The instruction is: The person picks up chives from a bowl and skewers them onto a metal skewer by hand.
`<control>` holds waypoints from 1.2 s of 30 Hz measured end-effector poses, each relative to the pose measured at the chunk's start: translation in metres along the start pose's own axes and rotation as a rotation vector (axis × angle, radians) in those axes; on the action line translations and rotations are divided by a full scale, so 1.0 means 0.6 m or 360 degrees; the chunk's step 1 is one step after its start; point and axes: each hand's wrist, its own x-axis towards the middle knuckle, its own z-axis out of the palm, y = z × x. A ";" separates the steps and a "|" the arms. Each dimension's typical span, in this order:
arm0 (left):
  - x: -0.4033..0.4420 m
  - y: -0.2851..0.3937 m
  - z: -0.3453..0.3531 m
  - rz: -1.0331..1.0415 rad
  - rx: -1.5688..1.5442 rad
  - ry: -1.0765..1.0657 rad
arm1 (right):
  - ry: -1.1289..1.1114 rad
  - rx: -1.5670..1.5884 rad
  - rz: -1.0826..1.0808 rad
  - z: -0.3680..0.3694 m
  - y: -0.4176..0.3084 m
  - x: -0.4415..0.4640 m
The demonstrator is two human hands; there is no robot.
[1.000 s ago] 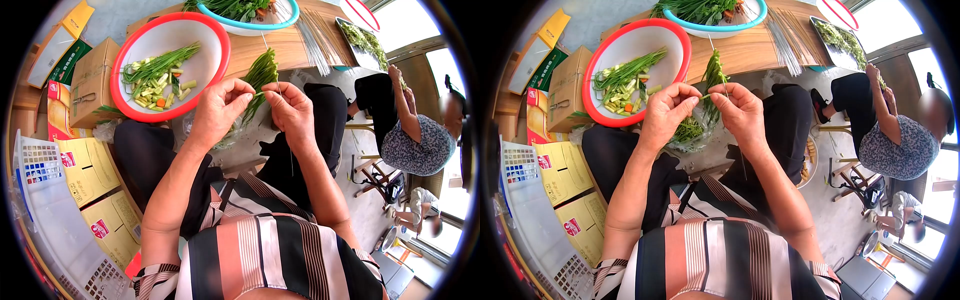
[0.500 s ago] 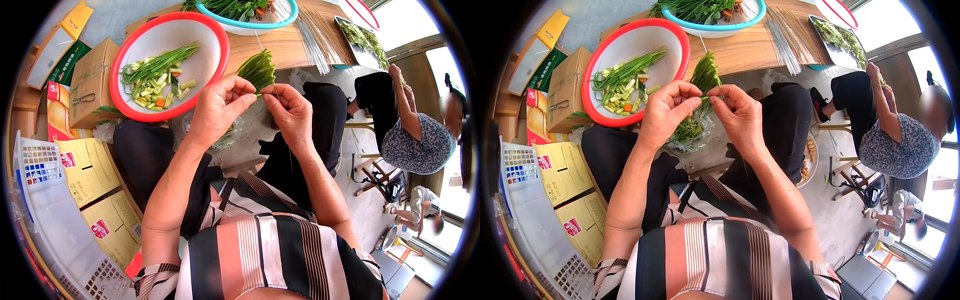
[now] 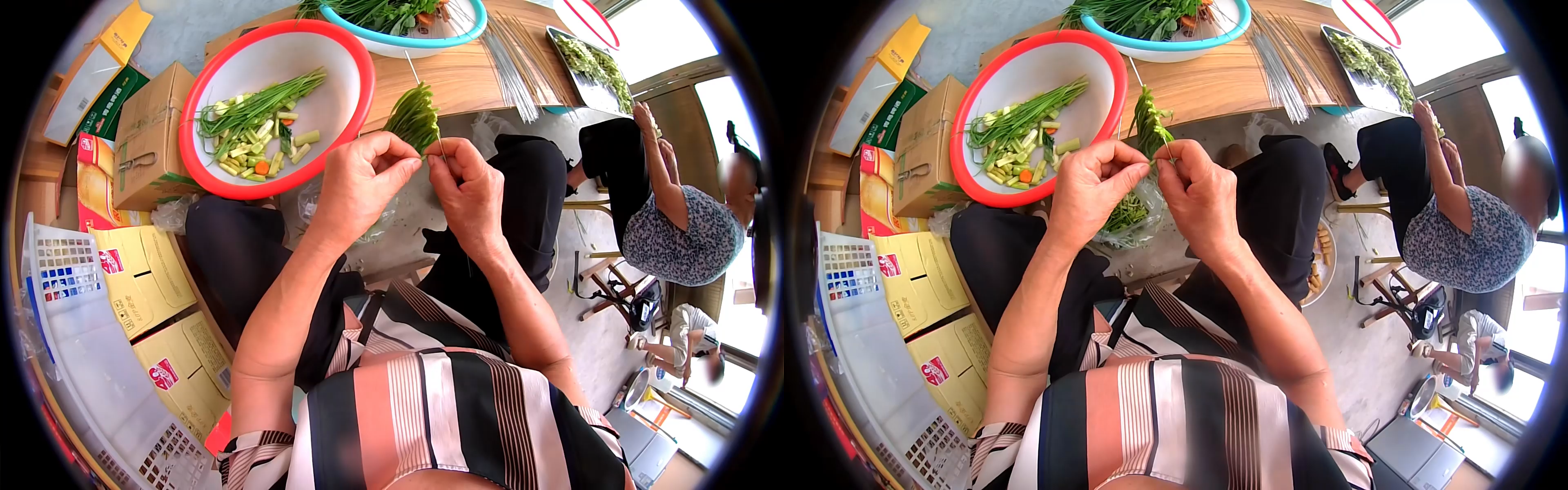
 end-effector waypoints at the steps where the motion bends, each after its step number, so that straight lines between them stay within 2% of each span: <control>1: 0.000 0.003 0.000 -0.0071 -0.0083 -0.0009 | -0.0001 0.0001 -0.0001 0.001 0.000 -0.001; 3: -0.002 0.002 0.000 -0.0142 -0.0166 -0.0016 | -0.0015 0.0226 0.0203 0.002 -0.001 -0.003; 5: -0.005 -0.005 -0.002 -0.0178 -0.0230 -0.0136 | 0.0228 0.0588 0.0400 0.001 0.017 0.016; 7: -0.005 0.005 -0.007 -0.0228 -0.0374 -0.0122 | 0.0222 0.0850 0.0428 -0.027 0.030 0.037; 11: 0.012 -0.010 -0.036 -0.0395 -0.0945 -0.0116 | -0.0100 0.0966 0.0501 -0.059 0.017 0.026; 12: 0.014 -0.013 -0.041 -0.0388 -0.0939 -0.0101 | -0.0225 0.1016 0.0528 -0.060 0.012 0.019; 14: 0.016 -0.020 -0.049 -0.0433 -0.1175 -0.0047 | -0.0313 0.0996 0.0552 -0.062 0.004 0.005; 19: 0.023 -0.025 -0.058 -0.0504 -0.1278 -0.0002 | -0.0573 0.0779 0.0675 -0.073 -0.018 -0.029; 23: 0.025 -0.025 -0.057 -0.0523 -0.1310 0.0031 | -0.0660 0.0613 0.0643 -0.079 -0.016 -0.039; 28: 0.024 -0.029 -0.055 -0.0424 -0.1173 0.0080 | -0.0783 0.0507 0.0582 -0.080 -0.035 -0.047; 36: 0.022 -0.028 -0.050 -0.0268 -0.0995 0.0132 | -0.0786 0.0423 0.0541 -0.075 -0.037 -0.048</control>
